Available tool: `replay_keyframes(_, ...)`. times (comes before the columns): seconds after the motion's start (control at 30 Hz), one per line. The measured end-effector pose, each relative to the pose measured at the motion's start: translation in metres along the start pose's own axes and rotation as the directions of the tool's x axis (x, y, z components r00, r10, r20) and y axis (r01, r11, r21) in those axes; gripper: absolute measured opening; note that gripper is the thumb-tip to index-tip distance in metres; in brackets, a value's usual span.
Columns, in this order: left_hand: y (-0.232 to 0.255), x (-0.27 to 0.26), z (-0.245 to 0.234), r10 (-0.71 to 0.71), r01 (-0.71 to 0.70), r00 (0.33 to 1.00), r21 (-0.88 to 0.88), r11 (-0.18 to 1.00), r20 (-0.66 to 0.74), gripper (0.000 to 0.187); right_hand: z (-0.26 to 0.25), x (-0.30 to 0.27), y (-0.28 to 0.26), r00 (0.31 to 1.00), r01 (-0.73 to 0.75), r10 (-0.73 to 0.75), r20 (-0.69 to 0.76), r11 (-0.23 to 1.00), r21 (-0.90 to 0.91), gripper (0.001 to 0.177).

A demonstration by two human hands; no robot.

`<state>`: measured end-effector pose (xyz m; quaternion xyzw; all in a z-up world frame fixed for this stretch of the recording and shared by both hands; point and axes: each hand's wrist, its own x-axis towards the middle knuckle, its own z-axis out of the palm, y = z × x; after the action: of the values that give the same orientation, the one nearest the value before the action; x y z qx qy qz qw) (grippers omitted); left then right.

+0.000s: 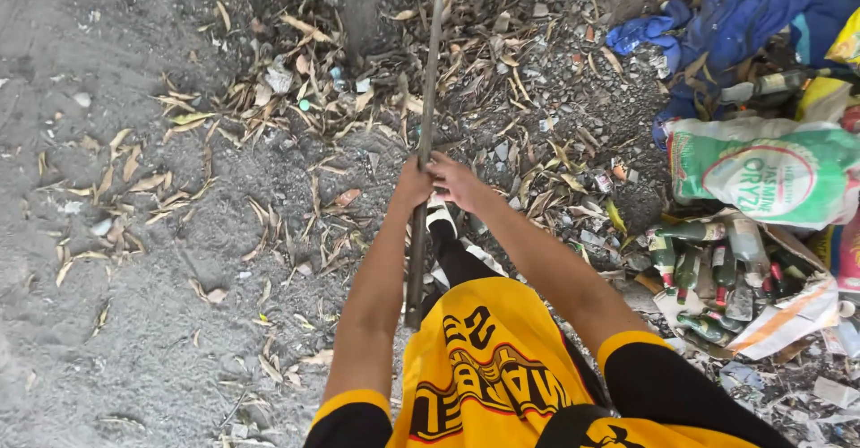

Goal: Raking dry leaves and debris into a pile using a garden rake

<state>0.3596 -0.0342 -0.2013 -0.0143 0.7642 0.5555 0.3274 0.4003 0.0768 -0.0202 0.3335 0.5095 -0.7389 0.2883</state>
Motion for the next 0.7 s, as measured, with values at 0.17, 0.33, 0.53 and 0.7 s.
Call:
replay_keyframes(0.17,0.038,-0.106,-0.019,-0.059,0.059,0.998,-0.003,0.998,0.011,0.032,-0.007,0.024,0.049,0.996,-0.044,0.050,0.079,0.997,-0.069,0.076)
replay_keyframes(0.33,-0.016,-0.174,-0.031,-0.175,0.174,0.985,-0.074,0.982,-0.005,0.027,-0.011,0.085,0.142,0.992,-0.109,0.109,0.060,0.994,0.002,0.076)
replay_keyframes(0.53,-0.024,-0.273,-0.048,-0.229,0.227,0.974,-0.121,0.966,0.001,0.013,0.020,0.081,0.208,0.994,-0.092,0.091,0.067,0.996,0.003,0.065)
replay_keyframes(0.7,-0.035,-0.351,-0.049,-0.342,0.342,0.939,-0.010,0.940,0.026,0.039,0.054,0.060,0.226,0.984,-0.178,0.174,0.040,0.972,0.154,0.028)
